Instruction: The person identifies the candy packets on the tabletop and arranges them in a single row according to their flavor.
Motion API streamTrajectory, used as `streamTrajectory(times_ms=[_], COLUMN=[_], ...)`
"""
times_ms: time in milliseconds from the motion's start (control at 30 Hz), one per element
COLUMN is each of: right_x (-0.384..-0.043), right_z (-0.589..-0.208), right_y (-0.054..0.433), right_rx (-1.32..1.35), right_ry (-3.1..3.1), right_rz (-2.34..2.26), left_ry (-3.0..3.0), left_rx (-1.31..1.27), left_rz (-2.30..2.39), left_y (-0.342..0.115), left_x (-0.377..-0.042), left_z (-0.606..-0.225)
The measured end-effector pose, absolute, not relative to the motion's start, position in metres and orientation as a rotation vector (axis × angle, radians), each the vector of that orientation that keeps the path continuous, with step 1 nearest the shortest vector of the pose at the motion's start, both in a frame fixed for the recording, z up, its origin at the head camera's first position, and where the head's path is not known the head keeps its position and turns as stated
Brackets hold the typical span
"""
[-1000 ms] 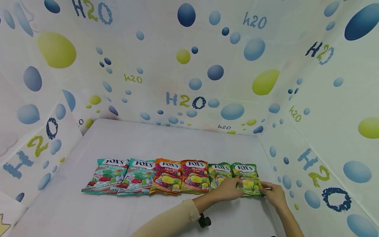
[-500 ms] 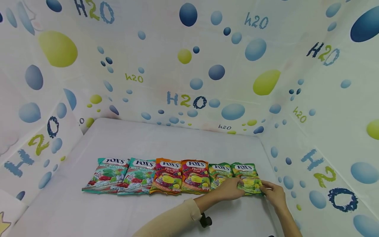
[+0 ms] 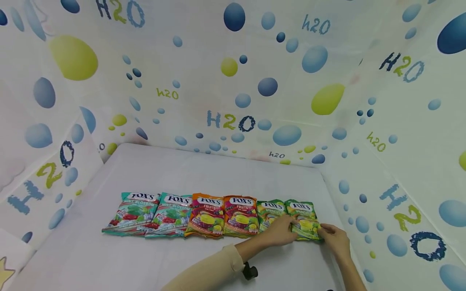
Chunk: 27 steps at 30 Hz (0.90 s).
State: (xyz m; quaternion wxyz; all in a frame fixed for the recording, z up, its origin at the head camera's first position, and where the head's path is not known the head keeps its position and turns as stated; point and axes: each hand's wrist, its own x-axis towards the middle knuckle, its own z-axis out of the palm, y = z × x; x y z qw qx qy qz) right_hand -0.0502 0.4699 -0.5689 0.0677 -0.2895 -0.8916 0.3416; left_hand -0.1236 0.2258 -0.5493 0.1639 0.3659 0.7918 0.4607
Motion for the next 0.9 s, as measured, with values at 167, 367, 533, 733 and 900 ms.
streamTrajectory(times_ms=[167, 367, 533, 733, 900], right_x=[-0.056, -0.068, -0.081, -0.094, -0.097], right_z=[-0.562, -0.551, -0.544, -0.543, -0.542], right_y=[0.456, 0.426, 0.395, 0.369, 0.353], right_rx=[-0.784, -0.620, -0.460, -0.280, -0.233], right_ry=[-2.638, -2.552, -2.499, -2.437, -2.411], right_rz=[0.862, 0.836, 0.857, 0.897, 0.935], left_ry=[2.286, 2.328, 2.386, 2.384, 2.486], left_rx=[1.053, 1.039, 1.072, 1.052, 1.021], left_rz=[1.308, 1.278, 1.234, 1.300, 1.274], left_y=[0.221, 0.210, 0.192, 0.160, 0.136], left_x=[-0.125, -0.130, -0.138, -0.149, -0.152], left_z=[-0.548, -0.546, -0.546, -0.549, -0.548])
